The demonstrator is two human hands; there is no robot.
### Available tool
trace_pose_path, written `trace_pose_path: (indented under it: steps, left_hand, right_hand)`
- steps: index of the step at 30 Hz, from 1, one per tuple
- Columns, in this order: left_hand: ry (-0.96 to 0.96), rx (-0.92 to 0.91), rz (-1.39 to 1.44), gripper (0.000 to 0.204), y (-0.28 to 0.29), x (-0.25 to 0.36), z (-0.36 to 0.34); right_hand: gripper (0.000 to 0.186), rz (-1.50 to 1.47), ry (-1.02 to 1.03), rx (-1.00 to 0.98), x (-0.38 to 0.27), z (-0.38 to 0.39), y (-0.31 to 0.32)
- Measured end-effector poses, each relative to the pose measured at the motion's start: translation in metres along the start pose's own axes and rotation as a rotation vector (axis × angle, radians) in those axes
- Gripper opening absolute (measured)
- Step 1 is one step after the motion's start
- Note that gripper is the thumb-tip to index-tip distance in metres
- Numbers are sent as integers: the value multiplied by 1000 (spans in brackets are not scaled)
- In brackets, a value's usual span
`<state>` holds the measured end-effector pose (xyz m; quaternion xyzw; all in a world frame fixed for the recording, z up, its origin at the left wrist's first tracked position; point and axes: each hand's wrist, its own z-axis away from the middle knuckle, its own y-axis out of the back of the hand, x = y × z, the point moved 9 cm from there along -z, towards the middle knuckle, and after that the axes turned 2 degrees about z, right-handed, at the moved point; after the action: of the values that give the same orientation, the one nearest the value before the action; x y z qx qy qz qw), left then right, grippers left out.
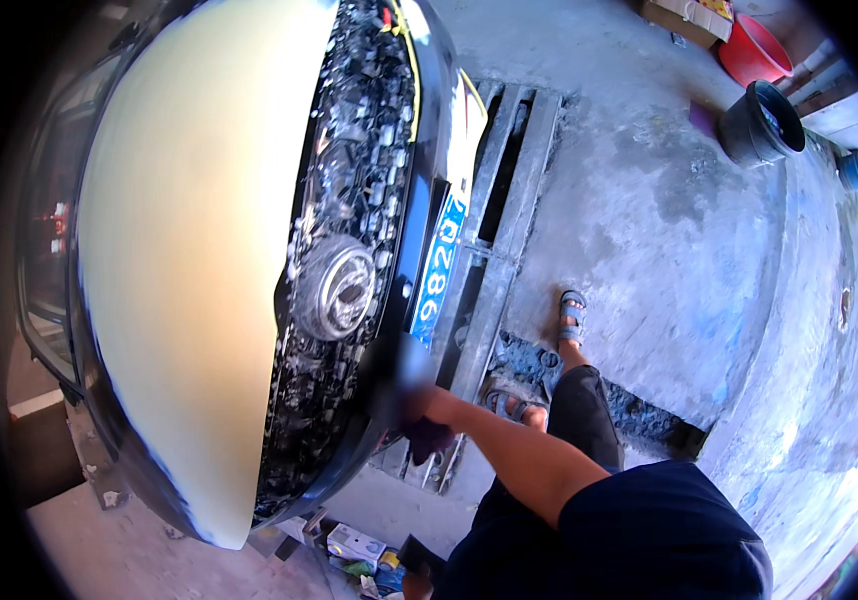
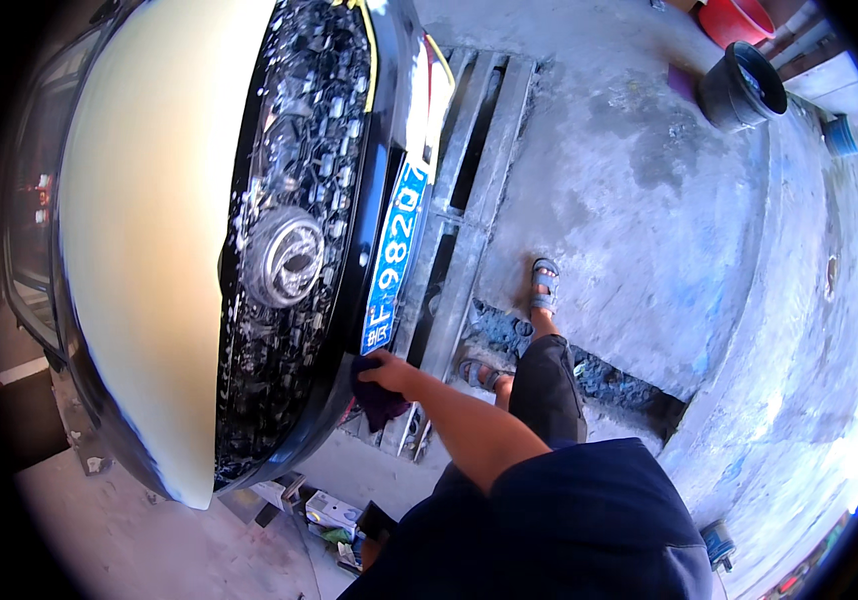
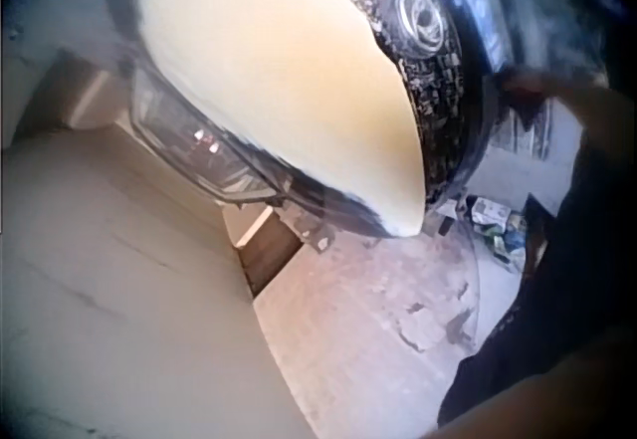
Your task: The person sands the hood of a car using a sanding block and a cloth. They repeatedly rub the surface, focusing on the edges and the area around the license plate. The person also wipes the hood with a purple cloth.
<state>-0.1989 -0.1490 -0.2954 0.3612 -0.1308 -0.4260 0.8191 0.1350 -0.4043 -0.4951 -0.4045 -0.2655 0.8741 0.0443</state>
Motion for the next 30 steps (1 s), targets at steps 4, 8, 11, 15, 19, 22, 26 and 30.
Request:
trace_pose_path:
  steps: [4, 8, 11, 15, 19, 22, 26, 30]
  left_hand:
    - [-119, 4, -34, 54, 42, 102, 13]
    - [-299, -81, 107, 47, 84, 282, 14]
    - [-299, -223, 459, 34, 102, 380, 21]
    - [-340, -394, 683, 29, 109, 476, 30]
    - [-104, -515, 904, 41, 88, 499, 8]
    - [-111, -477, 1062, 35, 97, 532, -6]
    - [-137, -639, 937, 42, 95, 563, -21]
    - [-261, -598, 617, 39, 89, 583, -38]
  right_hand:
    - [58, -378, -261, -61, -96, 99, 62]
    - [56, -536, -275, -159, -149, 131, 125]
    - [55, -519, -246, -168, -184, 137, 151]
    - [67, -496, -355, -296, -196, 138, 162]
    - [85, -358, -240, -574, -258, 156, 137]
    - [91, -383, -260, -636, -264, 151, 137]
    - [88, -383, -380, -609, -268, 133, 171]
    - [56, -415, -354, 6, -270, 72, 269]
